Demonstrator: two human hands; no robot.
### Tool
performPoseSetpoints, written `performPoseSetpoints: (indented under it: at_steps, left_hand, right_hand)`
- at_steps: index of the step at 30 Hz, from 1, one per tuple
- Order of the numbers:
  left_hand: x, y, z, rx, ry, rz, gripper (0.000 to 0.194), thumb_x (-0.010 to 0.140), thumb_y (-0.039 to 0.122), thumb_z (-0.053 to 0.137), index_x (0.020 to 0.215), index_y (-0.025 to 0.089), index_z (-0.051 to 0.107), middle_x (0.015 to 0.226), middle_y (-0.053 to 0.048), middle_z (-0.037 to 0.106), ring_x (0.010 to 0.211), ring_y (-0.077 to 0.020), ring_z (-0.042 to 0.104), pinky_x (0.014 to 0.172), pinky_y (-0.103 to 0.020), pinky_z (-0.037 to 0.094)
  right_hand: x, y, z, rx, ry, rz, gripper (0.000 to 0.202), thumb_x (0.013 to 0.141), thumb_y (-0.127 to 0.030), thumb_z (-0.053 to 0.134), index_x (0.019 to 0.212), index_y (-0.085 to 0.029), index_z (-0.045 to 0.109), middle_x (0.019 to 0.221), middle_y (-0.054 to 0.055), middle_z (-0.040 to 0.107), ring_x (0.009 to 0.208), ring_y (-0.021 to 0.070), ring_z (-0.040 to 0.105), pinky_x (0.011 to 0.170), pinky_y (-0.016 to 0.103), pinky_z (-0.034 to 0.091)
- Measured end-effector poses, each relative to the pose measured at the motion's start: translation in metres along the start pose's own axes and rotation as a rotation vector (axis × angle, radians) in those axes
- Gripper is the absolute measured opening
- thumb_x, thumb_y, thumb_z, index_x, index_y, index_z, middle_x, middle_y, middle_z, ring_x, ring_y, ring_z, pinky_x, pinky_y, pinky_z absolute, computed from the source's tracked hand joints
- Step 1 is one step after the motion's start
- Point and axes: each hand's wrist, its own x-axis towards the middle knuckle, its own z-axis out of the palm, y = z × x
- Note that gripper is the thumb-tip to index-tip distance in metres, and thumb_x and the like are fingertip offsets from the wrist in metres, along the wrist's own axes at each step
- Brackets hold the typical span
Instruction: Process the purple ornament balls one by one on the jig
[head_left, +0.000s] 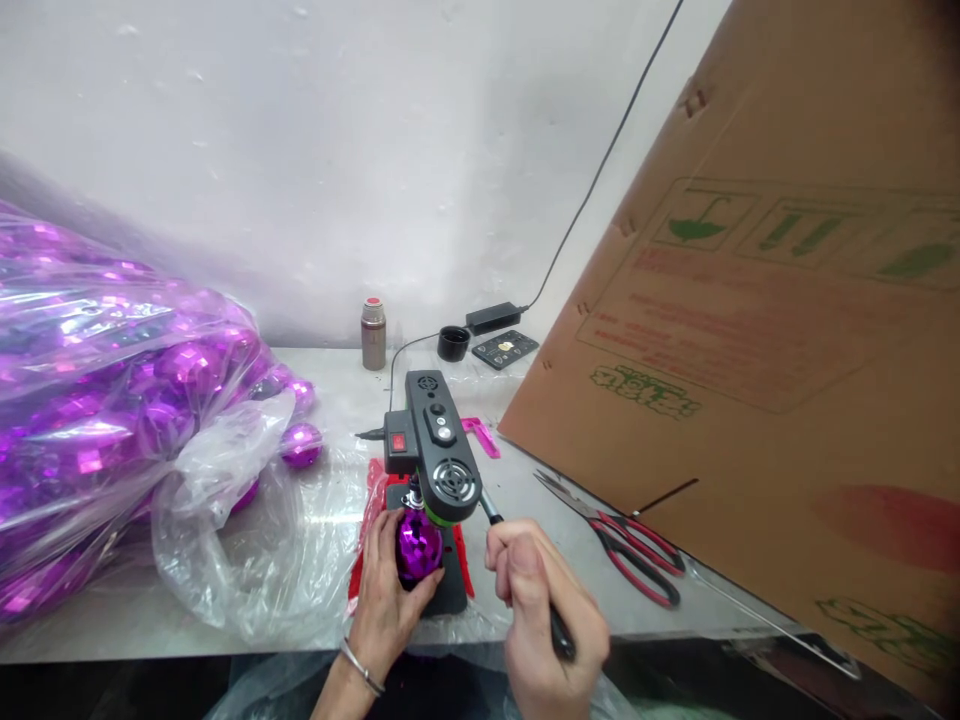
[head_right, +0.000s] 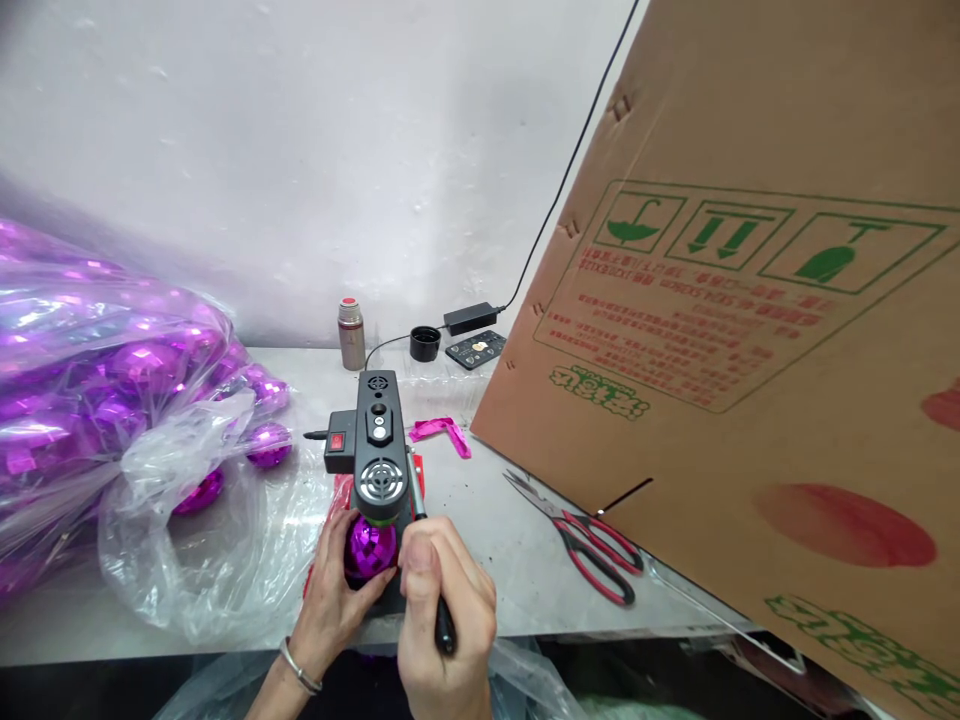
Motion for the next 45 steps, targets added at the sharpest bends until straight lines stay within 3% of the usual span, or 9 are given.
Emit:
performPoseSetpoints:
  at_steps: [5, 8, 12, 18, 31, 45]
  left_hand:
    - [0.004, 0.005, 0.005, -0.014, -0.085, -0.007, 0.067, 0.082, 0.029, 0.077, 0.145, 0.020, 0.056, 0.150, -0.020, 0.059, 0.147, -0.0425, 0.054, 0.121, -0.068, 0.046]
    - [0.008, 0.006, 0.007, -0.097, -0.096, -0.059, 0.067, 0.080, 0.037, 0.081, 0.142, 0.021, 0.059, 0.149, -0.020, 0.061, 0.145, -0.0425, 0.056, 0.120, -0.068, 0.046]
    - [0.008, 0.005, 0.012, -0.213, -0.062, -0.145, 0.068, 0.077, 0.046, 0.084, 0.137, 0.023, 0.063, 0.146, -0.018, 0.067, 0.138, -0.0413, 0.063, 0.119, -0.065, 0.048]
    - [0.009, 0.017, 0.014, -0.216, -0.091, -0.295, 0.078, 0.068, 0.043, 0.087, 0.137, 0.018, 0.060, 0.127, -0.016, 0.075, 0.116, -0.0387, 0.075, 0.104, -0.059, 0.060]
    - [0.010, 0.021, 0.012, -0.204, -0.104, -0.294, 0.078, 0.066, 0.037, 0.086, 0.136, 0.018, 0.060, 0.127, -0.016, 0.074, 0.119, -0.0390, 0.074, 0.106, -0.059, 0.059]
    - [0.013, 0.030, 0.007, -0.145, -0.145, -0.338, 0.077, 0.067, 0.038, 0.083, 0.136, 0.014, 0.058, 0.124, -0.017, 0.076, 0.114, -0.0374, 0.076, 0.103, -0.056, 0.062]
  right_hand:
    - [0.005, -0.004, 0.001, 0.006, -0.009, 0.039, 0.036, 0.109, -0.012, 0.045, 0.075, -0.021, 0.052, 0.067, -0.002, 0.050, 0.059, 0.0102, 0.052, 0.054, 0.023, 0.041]
    - [0.007, -0.006, 0.001, 0.004, -0.006, 0.037, 0.037, 0.110, -0.013, 0.045, 0.074, -0.021, 0.052, 0.066, -0.003, 0.049, 0.058, 0.0101, 0.051, 0.053, 0.023, 0.041]
    - [0.005, -0.005, 0.000, -0.002, 0.003, 0.043, 0.037, 0.109, -0.013, 0.046, 0.073, -0.021, 0.054, 0.065, -0.002, 0.050, 0.058, 0.0110, 0.051, 0.052, 0.025, 0.040]
    - [0.002, -0.003, 0.000, 0.005, 0.027, 0.028, 0.038, 0.108, -0.011, 0.047, 0.072, -0.020, 0.053, 0.066, -0.001, 0.051, 0.057, 0.0112, 0.052, 0.052, 0.026, 0.039]
    - [-0.024, 0.015, 0.008, 0.016, 0.138, -0.023, 0.040, 0.109, -0.015, 0.046, 0.070, -0.021, 0.047, 0.064, -0.003, 0.051, 0.055, 0.0104, 0.053, 0.053, 0.026, 0.038]
    - [-0.038, 0.032, 0.010, 0.060, 0.165, -0.029, 0.044, 0.113, -0.023, 0.044, 0.069, -0.021, 0.050, 0.073, -0.001, 0.057, 0.061, 0.0103, 0.053, 0.056, 0.026, 0.039]
